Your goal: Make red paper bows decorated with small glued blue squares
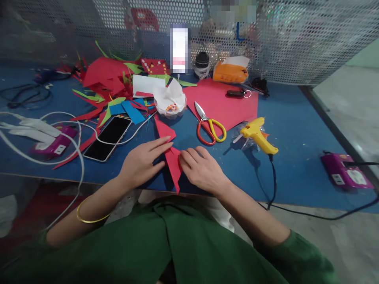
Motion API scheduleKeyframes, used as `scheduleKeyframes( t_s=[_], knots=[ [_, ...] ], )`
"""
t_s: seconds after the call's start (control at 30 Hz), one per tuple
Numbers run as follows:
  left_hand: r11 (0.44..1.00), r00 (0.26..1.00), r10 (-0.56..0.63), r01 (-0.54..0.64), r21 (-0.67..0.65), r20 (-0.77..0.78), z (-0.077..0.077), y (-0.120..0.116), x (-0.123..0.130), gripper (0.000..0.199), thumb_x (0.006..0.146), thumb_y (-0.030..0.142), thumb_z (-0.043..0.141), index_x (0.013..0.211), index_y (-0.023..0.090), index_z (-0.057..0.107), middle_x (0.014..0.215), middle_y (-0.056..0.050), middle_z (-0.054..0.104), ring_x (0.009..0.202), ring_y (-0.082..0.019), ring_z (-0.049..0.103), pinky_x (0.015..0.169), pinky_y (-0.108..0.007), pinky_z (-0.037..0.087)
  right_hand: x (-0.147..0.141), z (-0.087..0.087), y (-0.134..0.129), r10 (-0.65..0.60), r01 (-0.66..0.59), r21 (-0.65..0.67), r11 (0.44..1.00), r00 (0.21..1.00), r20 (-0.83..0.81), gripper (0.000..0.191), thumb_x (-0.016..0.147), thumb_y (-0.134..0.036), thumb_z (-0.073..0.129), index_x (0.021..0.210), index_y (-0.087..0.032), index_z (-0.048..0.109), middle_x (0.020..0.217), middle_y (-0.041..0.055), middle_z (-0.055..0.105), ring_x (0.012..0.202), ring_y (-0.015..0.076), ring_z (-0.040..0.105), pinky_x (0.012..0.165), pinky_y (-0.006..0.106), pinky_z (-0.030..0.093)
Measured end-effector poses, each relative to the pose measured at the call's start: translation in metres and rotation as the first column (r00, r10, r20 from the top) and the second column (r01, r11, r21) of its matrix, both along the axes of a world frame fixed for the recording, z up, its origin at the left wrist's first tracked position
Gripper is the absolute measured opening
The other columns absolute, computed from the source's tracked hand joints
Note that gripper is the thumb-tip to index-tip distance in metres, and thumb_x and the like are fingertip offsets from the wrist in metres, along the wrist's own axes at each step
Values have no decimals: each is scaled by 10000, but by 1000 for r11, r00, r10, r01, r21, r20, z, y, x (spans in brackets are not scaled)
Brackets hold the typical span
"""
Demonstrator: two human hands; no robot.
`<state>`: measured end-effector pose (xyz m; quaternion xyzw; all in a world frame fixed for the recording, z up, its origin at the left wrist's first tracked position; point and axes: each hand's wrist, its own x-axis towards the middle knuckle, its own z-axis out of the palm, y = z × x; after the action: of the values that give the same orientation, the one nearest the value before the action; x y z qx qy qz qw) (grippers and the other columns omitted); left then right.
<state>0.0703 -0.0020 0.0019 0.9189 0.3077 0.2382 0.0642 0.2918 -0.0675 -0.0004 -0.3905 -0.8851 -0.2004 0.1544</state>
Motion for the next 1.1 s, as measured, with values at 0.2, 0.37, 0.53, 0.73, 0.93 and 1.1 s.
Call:
scheduleKeyframes(
  t_s=[0.2,0.37,0.53,0.73,0.93,1.1],
  knots=[
    [969,998,-40,48,242,-38,-7,-27,-10,273,941,194,563,1162,87,681,1161,-146,739,948,-262,725,768,-388,566,-8,-6,-1,-10,13,-61,998,999,44,243,972,-92,473,951,-100,715,1036,133,728,883,208,611,849,386,413],
    [970,995,-91,80,231,38,-12,-36,-9,188,942,154,546,999,147,725,1002,-71,783,887,-211,730,750,-345,551,-13,-7,-2,-38,33,-130,991,999,-39,242,986,-118,472,1066,-109,701,1069,116,738,949,211,623,878,375,410],
    [988,995,-49,37,149,84,-18,-41,-10,148,924,156,586,980,167,722,1012,-52,786,937,-209,730,845,-365,542,-11,-12,-8,-149,21,-320,947,913,-381,151,955,-154,570,1045,-169,690,1123,77,741,1016,181,649,884,334,431],
    [994,993,-41,29,104,114,-20,-47,-12,111,905,139,608,947,171,706,1022,-46,790,987,-223,735,1006,-442,485,-12,-19,-15,-275,-10,-470,883,800,-533,109,921,-161,620,909,-216,713,1095,58,734,1027,209,655,862,363,458],
    [998,973,65,-59,-34,221,-21,-48,-7,87,883,137,643,855,199,697,957,-17,789,939,-199,730,1007,-442,474,-15,-21,-14,-395,40,-542,839,731,-557,87,903,-201,658,878,-225,738,1030,67,701,967,235,629,842,405,475],
    [972,956,176,-131,-197,232,-20,-45,-4,98,888,188,653,795,189,684,953,-48,748,940,-207,672,874,-397,504,-19,-16,-9,-448,85,-594,800,744,-497,103,914,-202,636,848,-201,715,983,76,670,925,243,598,800,413,448]
  ],
)
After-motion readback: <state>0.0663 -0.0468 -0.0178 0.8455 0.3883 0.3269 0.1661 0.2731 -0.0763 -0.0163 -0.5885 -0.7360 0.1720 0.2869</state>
